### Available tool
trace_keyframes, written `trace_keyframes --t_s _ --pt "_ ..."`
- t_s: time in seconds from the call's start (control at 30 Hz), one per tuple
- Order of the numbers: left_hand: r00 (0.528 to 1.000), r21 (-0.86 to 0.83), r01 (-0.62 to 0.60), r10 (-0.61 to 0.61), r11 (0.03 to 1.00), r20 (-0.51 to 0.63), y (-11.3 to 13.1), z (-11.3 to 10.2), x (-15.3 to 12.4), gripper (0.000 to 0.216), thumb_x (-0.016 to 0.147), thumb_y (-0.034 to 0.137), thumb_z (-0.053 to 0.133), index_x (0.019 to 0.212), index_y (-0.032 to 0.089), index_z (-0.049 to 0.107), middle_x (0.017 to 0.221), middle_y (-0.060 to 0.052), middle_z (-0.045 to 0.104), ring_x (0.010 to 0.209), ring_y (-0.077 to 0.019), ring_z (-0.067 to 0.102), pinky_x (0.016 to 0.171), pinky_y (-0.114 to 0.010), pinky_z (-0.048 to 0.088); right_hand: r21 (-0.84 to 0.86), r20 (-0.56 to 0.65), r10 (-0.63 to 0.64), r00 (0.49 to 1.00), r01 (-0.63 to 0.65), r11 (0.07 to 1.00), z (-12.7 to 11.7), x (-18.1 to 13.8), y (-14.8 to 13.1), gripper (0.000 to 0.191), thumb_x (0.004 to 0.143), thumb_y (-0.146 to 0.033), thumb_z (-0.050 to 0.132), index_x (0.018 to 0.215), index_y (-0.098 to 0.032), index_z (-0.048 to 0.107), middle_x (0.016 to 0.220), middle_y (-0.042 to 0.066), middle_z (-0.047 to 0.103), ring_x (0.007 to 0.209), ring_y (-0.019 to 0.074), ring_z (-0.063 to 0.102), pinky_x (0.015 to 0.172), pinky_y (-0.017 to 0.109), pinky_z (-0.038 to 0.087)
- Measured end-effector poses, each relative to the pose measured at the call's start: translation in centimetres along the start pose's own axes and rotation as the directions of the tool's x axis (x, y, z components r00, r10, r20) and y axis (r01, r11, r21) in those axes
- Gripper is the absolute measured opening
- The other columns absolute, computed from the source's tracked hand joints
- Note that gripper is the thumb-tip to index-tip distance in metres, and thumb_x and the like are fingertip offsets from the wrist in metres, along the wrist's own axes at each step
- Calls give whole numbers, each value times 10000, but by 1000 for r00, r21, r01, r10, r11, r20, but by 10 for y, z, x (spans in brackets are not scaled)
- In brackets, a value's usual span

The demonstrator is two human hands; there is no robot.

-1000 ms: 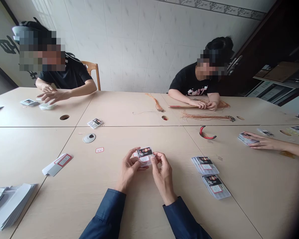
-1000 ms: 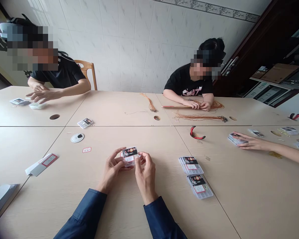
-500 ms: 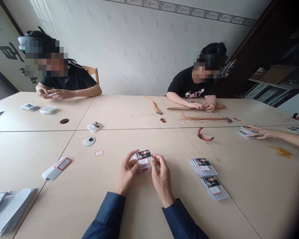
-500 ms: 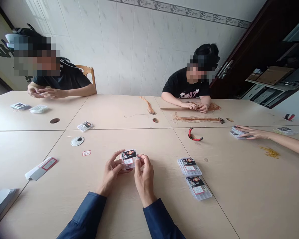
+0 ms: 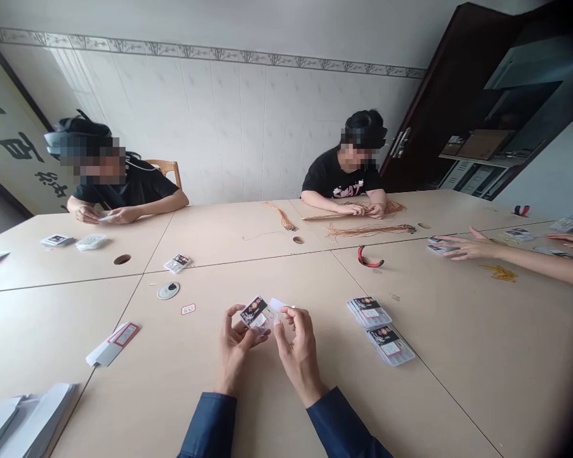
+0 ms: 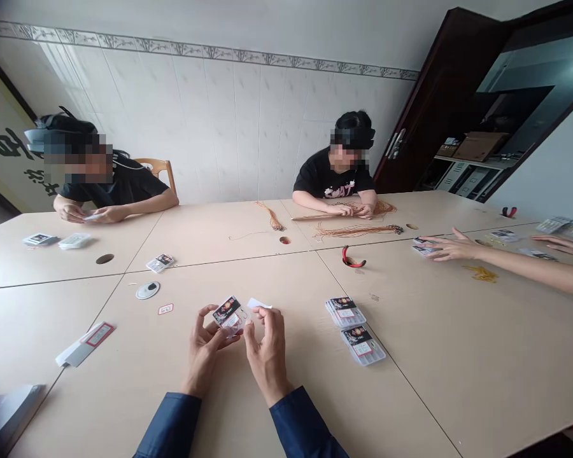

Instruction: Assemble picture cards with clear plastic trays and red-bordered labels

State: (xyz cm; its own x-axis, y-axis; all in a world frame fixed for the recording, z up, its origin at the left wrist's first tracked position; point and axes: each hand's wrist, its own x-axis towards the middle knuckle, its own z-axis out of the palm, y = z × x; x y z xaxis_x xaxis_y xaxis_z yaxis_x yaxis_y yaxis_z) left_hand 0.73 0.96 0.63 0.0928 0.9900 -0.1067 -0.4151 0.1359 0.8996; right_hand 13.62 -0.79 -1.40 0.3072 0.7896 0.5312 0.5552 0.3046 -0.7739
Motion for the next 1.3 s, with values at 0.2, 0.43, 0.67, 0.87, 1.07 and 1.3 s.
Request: trace_keyframes --t_s 0.2,0.43,0.67,0.87,1.07,1.3 --pt "996 -20 -84 85 996 18 -8 3 -20 533 697 267 759 1030 264 344 890 -12 718 776 -171 700 748 -322 551 11 37 -77 996 76 997 -2 -21 -9 266 919 -236 489 1177 -201 542 997 83 593 879 200 560 798 359 517" --pt "991 49 -130 128 990 38 -8 9 -25 559 681 342 777 1010 259 332 871 -33 736 791 -206 719 688 -273 518 26 83 -94 992 93 995 -3 -28 -13 208 923 -199 475 1091 -207 596 979 80 632 841 191 590 789 351 530" --pt "985 97 -167 162 981 57 -10 10 -26 563 672 350 789 1006 255 346 805 -8 727 726 -181 710 675 -264 517 53 46 -56 997 53 997 -4 -26 -12 92 877 -219 512 931 -199 583 900 55 643 733 163 592 694 295 524" --pt "989 87 -137 132 987 67 -8 12 -28 575 662 368 798 1003 260 348 832 -6 723 755 -216 724 731 -336 549 -16 -11 59 998 -60 998 -3 -24 -8 121 863 -300 550 894 -189 589 827 50 661 709 172 612 639 275 495" --pt "986 137 -146 133 980 96 -9 15 -30 553 689 377 784 1039 256 373 836 -7 726 763 -206 722 721 -307 543 -52 1 95 995 -95 994 -3 -22 -7 98 842 -255 545 787 -190 594 745 40 665 641 175 618 593 272 464" --pt "984 194 -144 119 970 132 -9 17 -30 552 690 378 781 1059 245 393 902 -46 734 814 -231 722 760 -354 556 -138 -57 143 988 -149 979 -8 -23 -8 56 827 -252 568 793 -207 569 736 29 651 659 187 609 625 285 449"
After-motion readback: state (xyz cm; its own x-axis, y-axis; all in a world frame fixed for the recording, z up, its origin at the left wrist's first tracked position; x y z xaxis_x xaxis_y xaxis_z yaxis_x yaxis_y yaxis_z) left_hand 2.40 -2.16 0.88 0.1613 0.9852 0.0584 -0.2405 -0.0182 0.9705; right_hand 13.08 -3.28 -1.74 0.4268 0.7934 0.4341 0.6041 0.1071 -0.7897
